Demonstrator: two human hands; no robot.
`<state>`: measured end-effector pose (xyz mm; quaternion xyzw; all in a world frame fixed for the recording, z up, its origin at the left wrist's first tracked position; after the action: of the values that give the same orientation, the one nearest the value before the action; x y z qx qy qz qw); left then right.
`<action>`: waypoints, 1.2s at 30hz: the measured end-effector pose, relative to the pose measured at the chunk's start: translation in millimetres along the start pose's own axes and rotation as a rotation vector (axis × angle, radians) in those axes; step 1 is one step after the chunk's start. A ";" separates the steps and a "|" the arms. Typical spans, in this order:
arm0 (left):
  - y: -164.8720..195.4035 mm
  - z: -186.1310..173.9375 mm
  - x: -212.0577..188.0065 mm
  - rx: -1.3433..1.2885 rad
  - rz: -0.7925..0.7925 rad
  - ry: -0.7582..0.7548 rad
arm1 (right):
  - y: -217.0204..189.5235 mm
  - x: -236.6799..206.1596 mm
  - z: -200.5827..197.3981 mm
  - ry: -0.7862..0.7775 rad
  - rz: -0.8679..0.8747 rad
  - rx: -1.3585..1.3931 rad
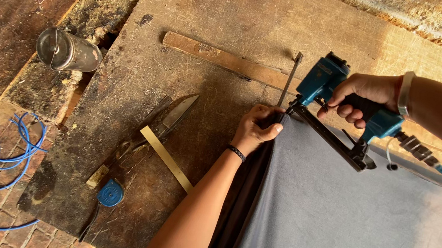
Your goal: The person carries thin wooden slats across the workshop, positions them across a wooden furniture frame, and staples them in place with a pneumatic nail gun. They then pull gray fabric over the frame, stretch it taut, and staple the fabric along the frame edges, working around the sides.
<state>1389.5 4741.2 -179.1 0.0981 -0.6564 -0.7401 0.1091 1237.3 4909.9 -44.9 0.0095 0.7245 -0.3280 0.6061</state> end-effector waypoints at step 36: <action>84.2 -46.7 -313.6 0.791 -0.394 0.420 | 364.0 -196.9 143.4 0.684 -0.564 0.199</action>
<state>1705.8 4778.1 -100.4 0.4017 -0.8199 -0.4048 0.0513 1564.2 5201.2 -46.7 -0.0220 0.8222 -0.5264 0.2152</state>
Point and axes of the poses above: each hand's wrist, its own x-axis towards the middle knuckle, its own z-axis out of the palm, y = z × x, the point moved 6 cm from there along x, towards the middle knuckle, and after that the axes turned 10 degrees about -z, right-handed, at the moved point
